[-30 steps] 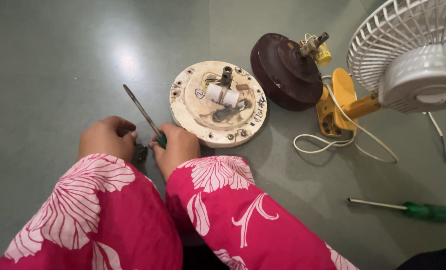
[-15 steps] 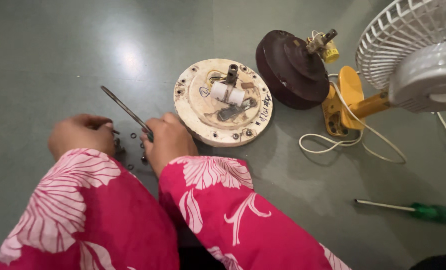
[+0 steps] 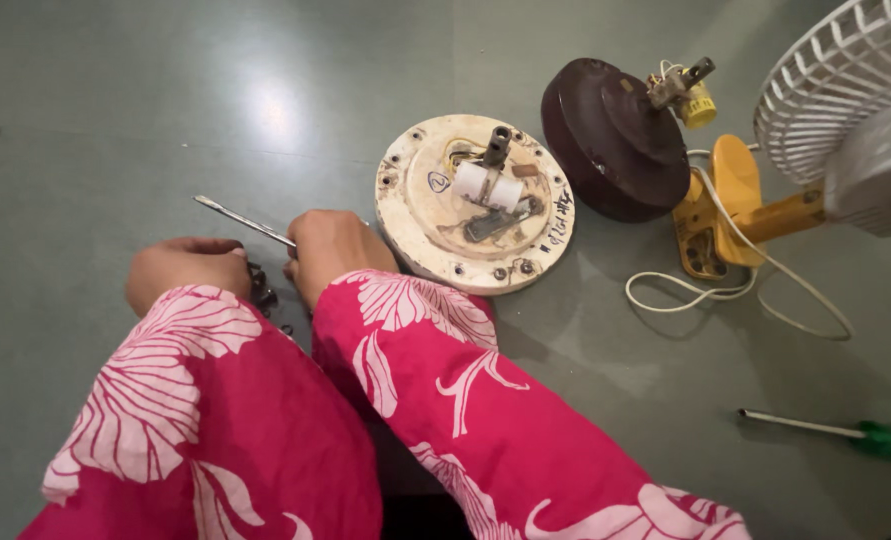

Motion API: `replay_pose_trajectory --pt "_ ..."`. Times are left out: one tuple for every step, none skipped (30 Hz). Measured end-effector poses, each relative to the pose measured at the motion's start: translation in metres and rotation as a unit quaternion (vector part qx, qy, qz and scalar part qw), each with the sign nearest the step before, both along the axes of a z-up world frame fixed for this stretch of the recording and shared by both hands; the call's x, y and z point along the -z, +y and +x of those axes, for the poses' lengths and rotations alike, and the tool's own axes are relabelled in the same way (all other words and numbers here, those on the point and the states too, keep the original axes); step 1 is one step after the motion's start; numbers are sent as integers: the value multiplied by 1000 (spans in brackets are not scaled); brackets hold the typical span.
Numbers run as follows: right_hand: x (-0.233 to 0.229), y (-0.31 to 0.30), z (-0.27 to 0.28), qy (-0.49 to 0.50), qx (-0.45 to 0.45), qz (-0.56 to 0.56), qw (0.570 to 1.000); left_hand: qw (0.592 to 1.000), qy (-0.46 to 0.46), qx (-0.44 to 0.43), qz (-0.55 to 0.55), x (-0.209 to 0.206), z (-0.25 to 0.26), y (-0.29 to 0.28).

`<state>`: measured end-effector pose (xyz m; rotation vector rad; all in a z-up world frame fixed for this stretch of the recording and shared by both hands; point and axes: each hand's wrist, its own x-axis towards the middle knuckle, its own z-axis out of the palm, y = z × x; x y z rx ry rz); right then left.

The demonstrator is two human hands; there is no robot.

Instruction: The person uses a screwdriver to tighten screws on the base of an electric fan motor assembly. They work on multiple screw holes around the circular base, securing the internal components.

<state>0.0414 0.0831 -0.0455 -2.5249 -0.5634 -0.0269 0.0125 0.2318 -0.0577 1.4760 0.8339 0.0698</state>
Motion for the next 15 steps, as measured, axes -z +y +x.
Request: replay_pose_trajectory --pt "1 0 -2 1 0 1 1000 1000 -5 -4 -20 2 -1 -1" --pt "1 0 0 1 -1 2 1000 999 -11 -7 -39 2 0 0" --pt "0 -1 1 2 1 5 1000 998 -15 -10 -54 3 0 0" --pt "0 -1 3 3 1 12 1000 997 -20 -12 -70 3 0 0" --pt "0 -2 4 6 1 19 1000 996 -24 -16 -85 3 0 0" --pt "-1 -4 5 6 3 28 1000 994 -30 -18 -102 4 0 -1" --pt "-2 -5 5 9 7 43 999 992 -34 -18 -117 5 0 -4" --pt "-5 -7 7 9 12 61 998 990 -42 -21 -133 4 2 -7" --pt "-9 -8 7 9 18 84 996 987 -49 -21 -149 2 4 -10" --pt "-13 -11 6 15 38 122 992 985 -57 -21 -163 -1 9 -12" --pt "-18 -11 5 21 52 155 986 983 -63 -22 -172 -4 9 -13" --pt "-23 -13 4 29 68 190 979 979 -71 -23 -191 -5 11 -18" --pt "-29 -15 2 33 72 213 974 974 -79 -24 -209 -9 12 -21" --pt "-36 -19 -1 38 77 236 968 971 -85 -24 -221 -12 10 -25" --pt "-42 -23 -4 43 81 259 961 968 -90 -26 -234 -16 8 -29"
